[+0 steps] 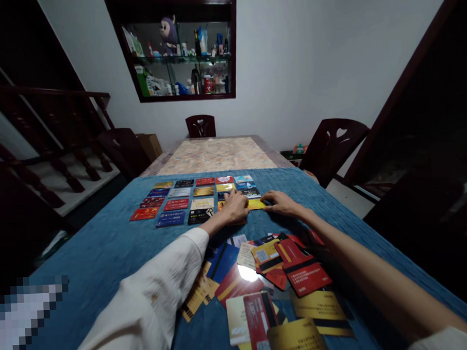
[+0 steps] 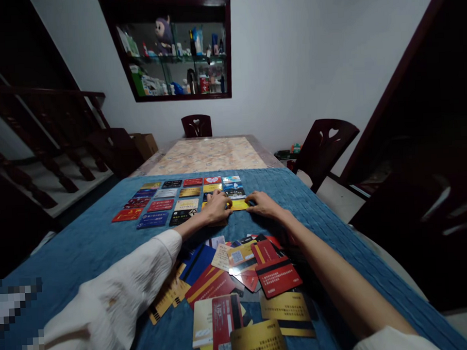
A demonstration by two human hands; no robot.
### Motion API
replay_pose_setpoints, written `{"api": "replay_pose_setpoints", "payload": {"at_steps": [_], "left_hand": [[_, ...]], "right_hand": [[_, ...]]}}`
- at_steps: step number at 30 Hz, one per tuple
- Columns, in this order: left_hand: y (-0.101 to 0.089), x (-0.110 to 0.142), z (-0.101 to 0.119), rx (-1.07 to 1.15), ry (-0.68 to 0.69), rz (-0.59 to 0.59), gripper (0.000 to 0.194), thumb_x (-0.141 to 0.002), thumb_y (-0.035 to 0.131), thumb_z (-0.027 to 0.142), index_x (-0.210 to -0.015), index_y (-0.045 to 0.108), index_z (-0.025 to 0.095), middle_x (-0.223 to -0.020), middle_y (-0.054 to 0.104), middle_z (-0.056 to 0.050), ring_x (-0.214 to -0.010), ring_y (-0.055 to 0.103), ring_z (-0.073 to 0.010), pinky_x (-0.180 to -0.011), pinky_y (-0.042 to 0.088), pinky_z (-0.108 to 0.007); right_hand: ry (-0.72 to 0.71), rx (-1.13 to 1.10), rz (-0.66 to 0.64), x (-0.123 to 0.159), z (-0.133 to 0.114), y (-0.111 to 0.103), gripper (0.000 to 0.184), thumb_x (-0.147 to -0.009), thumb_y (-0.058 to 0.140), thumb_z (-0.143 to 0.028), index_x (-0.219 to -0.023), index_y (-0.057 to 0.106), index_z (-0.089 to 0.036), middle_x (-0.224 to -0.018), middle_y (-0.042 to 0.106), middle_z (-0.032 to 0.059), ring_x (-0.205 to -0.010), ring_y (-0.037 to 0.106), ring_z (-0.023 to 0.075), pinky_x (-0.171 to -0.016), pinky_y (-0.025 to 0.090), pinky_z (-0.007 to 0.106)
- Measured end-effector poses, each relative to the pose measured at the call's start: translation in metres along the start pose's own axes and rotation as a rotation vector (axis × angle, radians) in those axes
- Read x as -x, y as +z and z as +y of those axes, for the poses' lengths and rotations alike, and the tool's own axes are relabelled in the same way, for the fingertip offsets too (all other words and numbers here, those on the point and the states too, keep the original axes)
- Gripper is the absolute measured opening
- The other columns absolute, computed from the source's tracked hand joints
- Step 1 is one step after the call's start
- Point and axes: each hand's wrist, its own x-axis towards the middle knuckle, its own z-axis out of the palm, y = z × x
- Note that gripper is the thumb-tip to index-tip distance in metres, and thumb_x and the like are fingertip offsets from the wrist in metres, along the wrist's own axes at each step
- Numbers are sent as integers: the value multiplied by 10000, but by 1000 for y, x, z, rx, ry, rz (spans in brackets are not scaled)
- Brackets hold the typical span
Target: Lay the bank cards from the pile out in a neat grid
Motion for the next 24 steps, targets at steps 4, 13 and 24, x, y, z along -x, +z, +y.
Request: {"api": "replay_pose_setpoints", "payload": {"at_steps": [4,13,24], "left_hand": [[2,0,1,-14,19,16,211,-804,575,228,-938,727,168,-1112,638,-142,-1180,439,-338,-934,390,-507],[-5,12,10,-34,107,45,188,-829,565,228,-943,700,166,-1134,625,-137,-1184,423,-325,-938,357,-501],[-12,82,76,20,362,87,289,-865,597,410,-1022,660,176,-1150,601,-125,-1175,432,-323,-954,358,-522]], "right_hand": [[5,8,9,1,-1,1,358,-758,670,-344,-1075,730,-190,-1098,699,58,-997,626,241,-903,459,303],[-4,19,23,1,-3,0,332,-746,692,-318,-1054,734,-202,-1057,712,44,-978,628,235,-879,464,290],[-15,46,144,35,-14,-4,390,-839,619,-319,-1203,673,-190,-1169,668,111,-1049,596,250,-931,444,356]]}}
